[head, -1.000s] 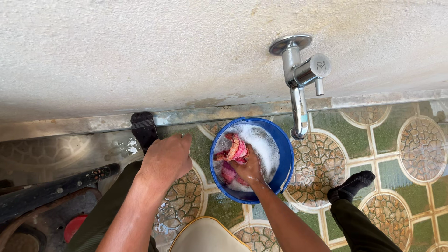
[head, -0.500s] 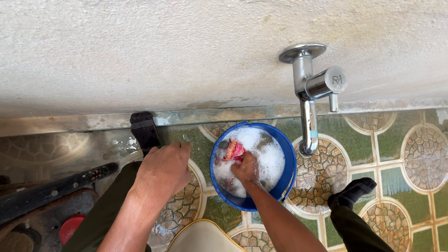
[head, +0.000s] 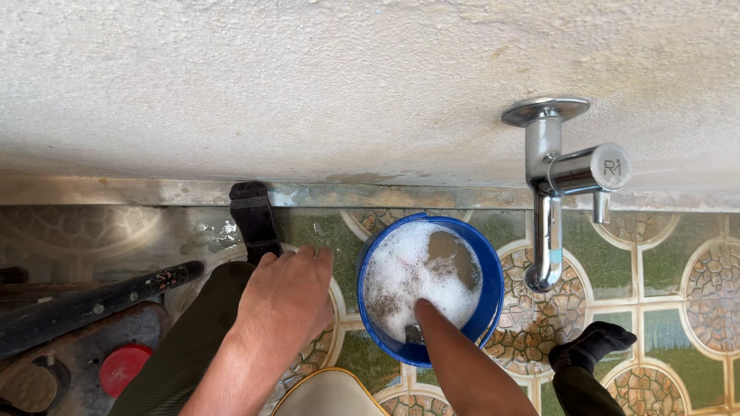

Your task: The person washes a patterned cloth in a blue bucket containing soapy water, scrubbing it by hand and rinsing it under a tap.

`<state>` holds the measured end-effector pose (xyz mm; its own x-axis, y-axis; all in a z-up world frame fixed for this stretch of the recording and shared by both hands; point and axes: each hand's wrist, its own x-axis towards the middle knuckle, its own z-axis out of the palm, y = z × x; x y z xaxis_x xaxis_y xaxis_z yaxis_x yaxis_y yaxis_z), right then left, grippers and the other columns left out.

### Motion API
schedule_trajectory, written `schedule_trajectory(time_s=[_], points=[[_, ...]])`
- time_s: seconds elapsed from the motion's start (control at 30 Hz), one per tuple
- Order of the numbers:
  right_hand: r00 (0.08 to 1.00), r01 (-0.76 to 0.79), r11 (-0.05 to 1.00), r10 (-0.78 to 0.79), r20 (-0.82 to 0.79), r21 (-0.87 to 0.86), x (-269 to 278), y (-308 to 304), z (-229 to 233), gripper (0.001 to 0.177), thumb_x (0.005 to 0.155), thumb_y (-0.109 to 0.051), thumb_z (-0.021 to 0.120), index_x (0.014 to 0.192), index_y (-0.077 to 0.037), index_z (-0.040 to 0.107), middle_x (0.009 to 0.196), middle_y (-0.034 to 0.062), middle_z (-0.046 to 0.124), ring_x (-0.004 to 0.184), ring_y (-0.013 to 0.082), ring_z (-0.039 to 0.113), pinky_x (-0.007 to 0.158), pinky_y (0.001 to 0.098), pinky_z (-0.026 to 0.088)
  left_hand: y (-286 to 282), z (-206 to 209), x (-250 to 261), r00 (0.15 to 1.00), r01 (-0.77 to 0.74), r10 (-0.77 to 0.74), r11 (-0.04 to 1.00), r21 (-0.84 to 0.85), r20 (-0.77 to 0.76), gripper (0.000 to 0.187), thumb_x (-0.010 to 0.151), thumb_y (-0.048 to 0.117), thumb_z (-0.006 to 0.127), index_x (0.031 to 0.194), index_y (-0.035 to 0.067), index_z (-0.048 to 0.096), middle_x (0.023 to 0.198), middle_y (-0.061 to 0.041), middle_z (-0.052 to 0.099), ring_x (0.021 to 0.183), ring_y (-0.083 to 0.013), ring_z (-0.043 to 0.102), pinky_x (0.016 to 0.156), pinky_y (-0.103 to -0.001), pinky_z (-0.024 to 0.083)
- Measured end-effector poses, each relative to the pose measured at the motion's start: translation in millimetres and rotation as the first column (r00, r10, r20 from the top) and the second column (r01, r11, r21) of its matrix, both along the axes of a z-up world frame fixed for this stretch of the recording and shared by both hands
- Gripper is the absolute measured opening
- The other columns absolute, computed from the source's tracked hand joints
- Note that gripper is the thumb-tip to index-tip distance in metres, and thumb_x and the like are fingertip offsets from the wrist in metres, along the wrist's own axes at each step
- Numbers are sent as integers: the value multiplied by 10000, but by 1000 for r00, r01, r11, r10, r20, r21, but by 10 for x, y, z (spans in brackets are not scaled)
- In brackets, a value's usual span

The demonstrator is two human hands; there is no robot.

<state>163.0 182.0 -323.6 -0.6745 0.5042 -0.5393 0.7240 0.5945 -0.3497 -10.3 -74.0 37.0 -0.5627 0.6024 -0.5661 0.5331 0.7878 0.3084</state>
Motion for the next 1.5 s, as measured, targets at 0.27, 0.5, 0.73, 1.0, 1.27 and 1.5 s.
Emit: schedule_trajectory(time_s=[0.27,0.5,0.73,1.0,1.27,1.5], points=[[998,-37,999,36,48,18,147,324,-321,444,852,-216,606,1250,-24,561,1185,183,649,1081,321,653,965,411,525,58,134,40,999,28,-27,997,73,-20,434,782,75,676,1203,-5,606,1047,-159,673,959,-301,693,857,-425,514],[994,-88,996,86,73,21,132,537,-527,463,900,-249,564,1310,-36,534,1254,176,618,1139,311,620,1003,405,498,92,189,71,999,-23,20,995,94,28,404,796,101,685,1182,10,610,1087,-160,664,1041,-304,664,921,-441,482],[988,-122,992,120,100,20,153,697,-598,483,948,-281,522,1370,-48,507,1323,169,588,1198,302,587,1042,399,472,139,134,70,998,-17,12,998,67,68,466,791,77,697,1236,-13,591,1092,-182,658,1077,-323,663,953,-450,473],[984,-147,989,146,103,11,45,757,-604,506,1003,-319,475,1439,-62,477,1402,162,553,1264,290,550,1086,392,441,168,45,58,999,4,-7,999,51,52,306,833,81,657,1122,-7,613,1007,-160,676,995,-292,692,899,-426,511],[978,-199,980,197,67,17,-98,824,-351,531,1057,-357,427,1507,-76,446,1481,154,518,1331,279,513,1130,385,411,335,-178,-19,1000,3,-4,1000,-16,-31,275,859,93,644,1130,47,640,1056,-141,690,988,-311,715,875,-443,527],[980,69,986,-95,-172,-151,8,575,238,507,1074,-319,469,1471,-6,500,1376,225,607,1205,325,622,1028,429,510,555,-276,-85,999,-28,27,998,48,26,284,845,155,692,1117,72,674,1074,-150,712,1026,-324,710,924,-469,527]])
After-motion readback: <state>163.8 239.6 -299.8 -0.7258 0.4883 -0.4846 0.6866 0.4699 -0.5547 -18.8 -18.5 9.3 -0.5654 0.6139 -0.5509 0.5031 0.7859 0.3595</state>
